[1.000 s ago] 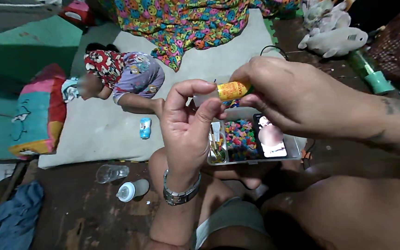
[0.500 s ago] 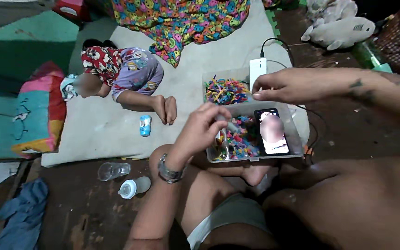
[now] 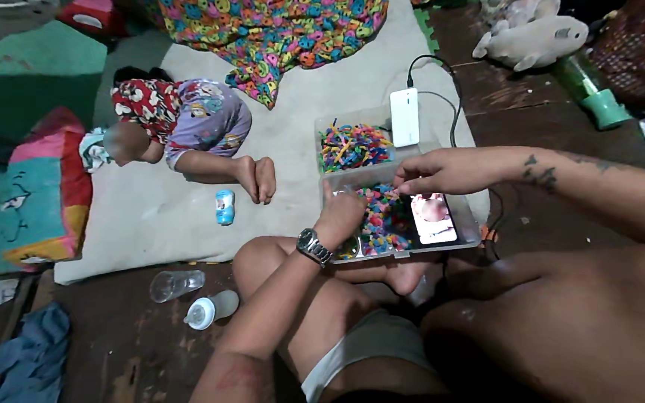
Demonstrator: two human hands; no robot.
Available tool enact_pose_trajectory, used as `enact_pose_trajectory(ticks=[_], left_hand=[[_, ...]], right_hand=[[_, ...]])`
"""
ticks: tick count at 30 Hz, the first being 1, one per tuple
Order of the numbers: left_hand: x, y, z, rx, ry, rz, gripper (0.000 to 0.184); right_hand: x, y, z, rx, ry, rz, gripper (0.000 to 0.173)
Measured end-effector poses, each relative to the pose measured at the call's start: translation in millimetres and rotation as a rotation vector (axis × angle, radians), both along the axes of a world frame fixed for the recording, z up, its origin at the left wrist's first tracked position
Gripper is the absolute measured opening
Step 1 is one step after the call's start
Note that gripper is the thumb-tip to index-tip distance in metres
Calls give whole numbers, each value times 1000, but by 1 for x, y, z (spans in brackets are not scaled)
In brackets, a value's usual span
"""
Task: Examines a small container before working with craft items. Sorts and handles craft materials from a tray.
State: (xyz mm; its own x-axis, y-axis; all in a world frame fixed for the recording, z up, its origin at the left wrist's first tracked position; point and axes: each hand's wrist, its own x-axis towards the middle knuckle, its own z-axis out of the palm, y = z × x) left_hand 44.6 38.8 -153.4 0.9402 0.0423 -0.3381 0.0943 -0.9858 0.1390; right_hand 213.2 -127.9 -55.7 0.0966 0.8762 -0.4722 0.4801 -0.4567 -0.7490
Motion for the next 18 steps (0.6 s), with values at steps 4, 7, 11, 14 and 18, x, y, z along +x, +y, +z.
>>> enact_pose_trajectory(ticks=[4,7,11,14,18], left_hand=[[23,-14,-14,-179,57,-187,25],[34,-20,-34,-131,337,-264,32],[37,-30,-39,-29,462,-232,22],[42,-20,-33,-213,422,-168,20],[34,-9,-13,-474,275,-37,24]], right_hand=[[-3,-4,5,12,17,-60,22],[-3,-6,3,26,7,-32,22],[1,-8,-2,37,-132,47,25],[1,-9,-7,33,-152,45,25],[-3,-12,-39,88,-193,35,22]])
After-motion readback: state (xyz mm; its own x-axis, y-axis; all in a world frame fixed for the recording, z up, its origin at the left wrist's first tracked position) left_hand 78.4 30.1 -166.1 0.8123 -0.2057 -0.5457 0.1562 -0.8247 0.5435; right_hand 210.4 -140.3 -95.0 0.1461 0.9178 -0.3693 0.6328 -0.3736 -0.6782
